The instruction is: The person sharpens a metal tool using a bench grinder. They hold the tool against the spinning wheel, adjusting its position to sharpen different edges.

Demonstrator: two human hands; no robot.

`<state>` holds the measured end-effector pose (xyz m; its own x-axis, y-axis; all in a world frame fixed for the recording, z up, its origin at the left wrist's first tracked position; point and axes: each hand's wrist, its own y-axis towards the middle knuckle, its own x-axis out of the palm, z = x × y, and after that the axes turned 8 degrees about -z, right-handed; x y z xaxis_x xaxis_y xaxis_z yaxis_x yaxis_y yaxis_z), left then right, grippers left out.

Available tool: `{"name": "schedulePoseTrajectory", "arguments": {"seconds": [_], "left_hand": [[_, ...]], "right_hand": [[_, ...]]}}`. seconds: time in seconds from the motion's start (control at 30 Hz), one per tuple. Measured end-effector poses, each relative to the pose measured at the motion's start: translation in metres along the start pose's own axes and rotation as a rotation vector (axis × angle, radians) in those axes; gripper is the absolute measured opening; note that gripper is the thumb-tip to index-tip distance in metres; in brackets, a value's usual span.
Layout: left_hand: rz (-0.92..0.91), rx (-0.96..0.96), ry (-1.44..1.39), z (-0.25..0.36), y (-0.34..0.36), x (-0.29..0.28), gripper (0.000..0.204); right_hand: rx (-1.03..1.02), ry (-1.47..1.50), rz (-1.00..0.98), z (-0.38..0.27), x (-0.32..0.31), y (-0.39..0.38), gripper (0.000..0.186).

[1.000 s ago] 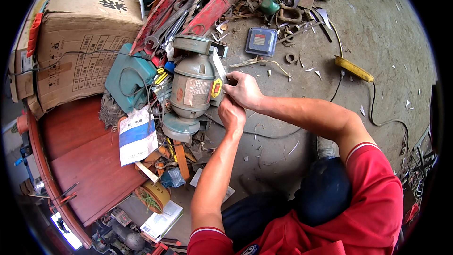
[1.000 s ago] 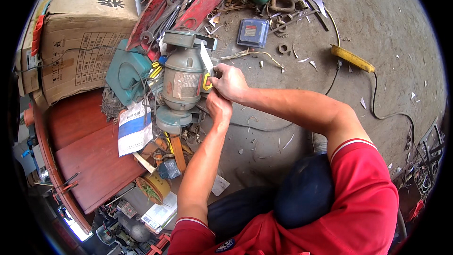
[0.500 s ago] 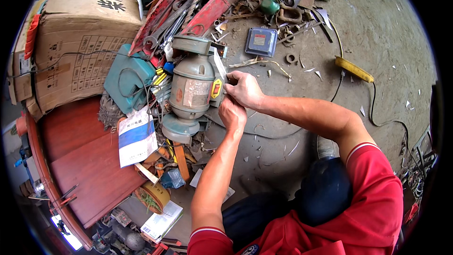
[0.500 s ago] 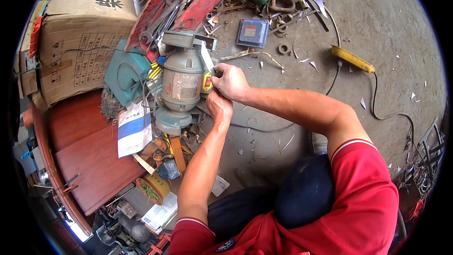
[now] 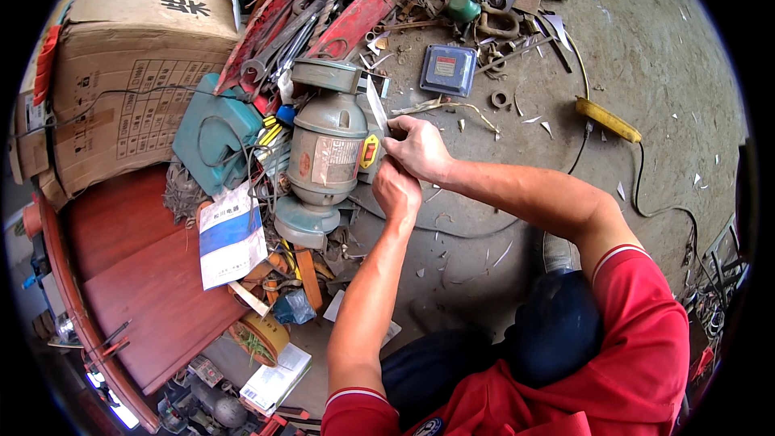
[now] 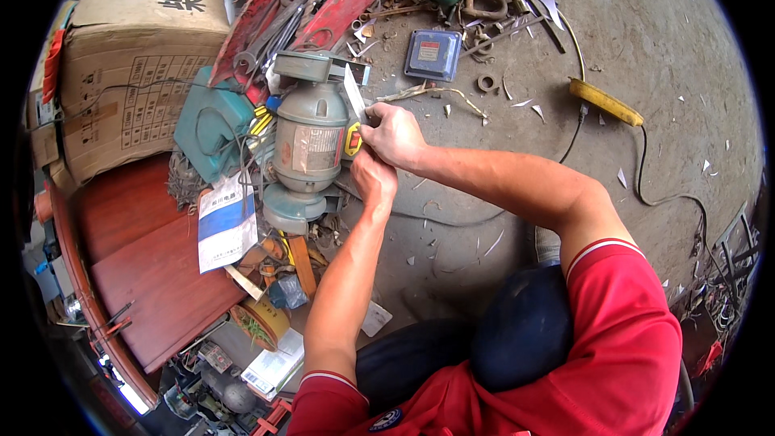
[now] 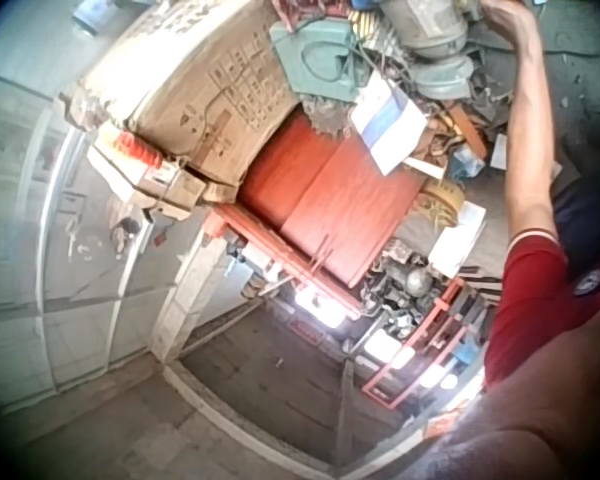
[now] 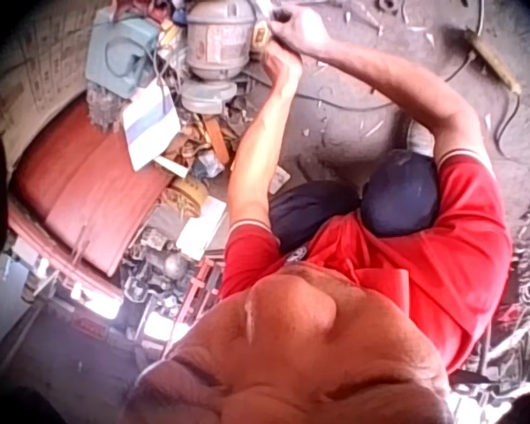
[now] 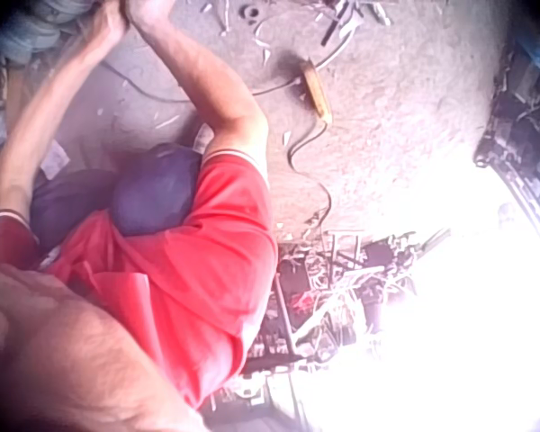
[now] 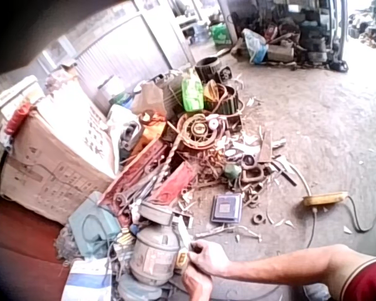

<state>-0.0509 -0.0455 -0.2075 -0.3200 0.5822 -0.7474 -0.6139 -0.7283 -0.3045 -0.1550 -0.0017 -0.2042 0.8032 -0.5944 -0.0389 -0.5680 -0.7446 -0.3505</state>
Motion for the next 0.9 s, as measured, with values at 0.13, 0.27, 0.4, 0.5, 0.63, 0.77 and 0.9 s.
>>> {"name": "schedulePoseTrajectory", "arguments": {"seconds": [0.13, 0.27, 0.4, 0.5, 0.63, 0.77, 0.9], "left_hand": [[0.059, 0.066, -0.066, 0.0, 0.003, 0.003, 0.031], [0.059, 0.083, -0.049, 0.003, 0.007, 0.001, 0.032], [0.061, 0.081, -0.055, 0.004, 0.011, 0.0, 0.032], [0.045, 0.07, -0.058, 0.006, 0.015, -0.001, 0.033], [0.062, 0.091, -0.005, 0.006, 0.021, -0.003, 0.033], [0.06, 0.088, 0.013, 0.004, 0.03, -0.006, 0.034], [0.029, 0.062, 0.009, 0.007, 0.034, -0.009, 0.034]], "right_hand": [[-0.008, 0.0, 0.02, 0.0, 0.001, 0.004, 0.039], [-0.025, 0.016, 0.032, 0.0, 0.002, 0.008, 0.038], [-0.017, 0.048, 0.029, -0.002, 0.001, 0.011, 0.038], [-0.003, 0.073, 0.021, -0.004, 0.0, 0.014, 0.038], [-0.005, 0.072, 0.037, -0.005, 0.0, 0.018, 0.039], [-0.002, 0.053, 0.056, -0.01, 0.001, 0.023, 0.04], [-0.004, 0.066, 0.068, -0.009, 0.001, 0.028, 0.04]]}}
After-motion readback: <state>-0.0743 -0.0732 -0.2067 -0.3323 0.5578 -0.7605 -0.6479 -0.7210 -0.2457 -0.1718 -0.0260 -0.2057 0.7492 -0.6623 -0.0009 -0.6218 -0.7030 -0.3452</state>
